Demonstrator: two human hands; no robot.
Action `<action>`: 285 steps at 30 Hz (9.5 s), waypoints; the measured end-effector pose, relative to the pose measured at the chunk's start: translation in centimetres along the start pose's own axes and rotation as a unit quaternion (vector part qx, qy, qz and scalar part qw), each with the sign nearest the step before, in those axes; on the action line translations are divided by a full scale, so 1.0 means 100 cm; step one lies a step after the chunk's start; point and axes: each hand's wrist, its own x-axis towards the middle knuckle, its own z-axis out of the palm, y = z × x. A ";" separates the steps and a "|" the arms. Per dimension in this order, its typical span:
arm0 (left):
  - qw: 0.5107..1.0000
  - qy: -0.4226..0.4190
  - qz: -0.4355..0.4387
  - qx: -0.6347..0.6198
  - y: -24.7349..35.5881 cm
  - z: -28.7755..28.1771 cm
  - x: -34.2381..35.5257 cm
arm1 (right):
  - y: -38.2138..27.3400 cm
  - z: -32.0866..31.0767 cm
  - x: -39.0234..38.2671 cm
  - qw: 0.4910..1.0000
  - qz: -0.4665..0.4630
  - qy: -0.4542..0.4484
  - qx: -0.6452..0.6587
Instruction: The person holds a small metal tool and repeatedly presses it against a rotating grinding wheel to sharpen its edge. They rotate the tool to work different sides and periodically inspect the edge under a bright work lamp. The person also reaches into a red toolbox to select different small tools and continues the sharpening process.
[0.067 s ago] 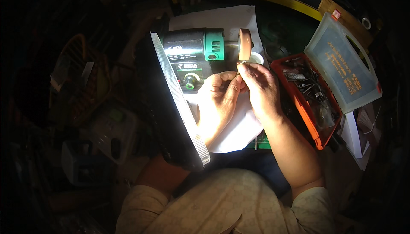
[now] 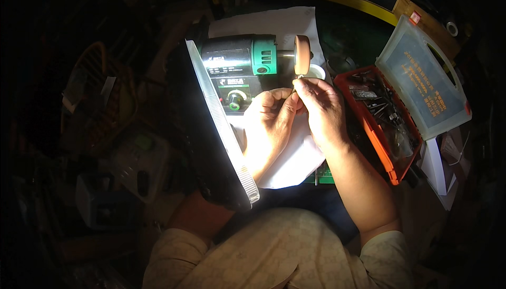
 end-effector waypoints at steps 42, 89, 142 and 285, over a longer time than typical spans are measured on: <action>0.997 -0.020 0.023 0.073 -0.002 -0.005 -0.007 | -0.026 -0.016 -0.022 0.913 -0.301 0.017 -0.273; 0.986 -0.066 0.104 0.116 -0.002 -0.007 -0.008 | -0.033 -0.012 -0.031 0.910 -0.286 0.001 -0.301; 0.990 -0.047 0.088 0.103 -0.002 -0.007 -0.008 | -0.026 -0.025 -0.032 0.906 -0.328 -0.006 -0.267; 0.710 -0.411 0.406 0.402 0.044 0.032 -0.011 | -0.114 -0.232 -0.100 0.783 -0.126 0.119 -0.597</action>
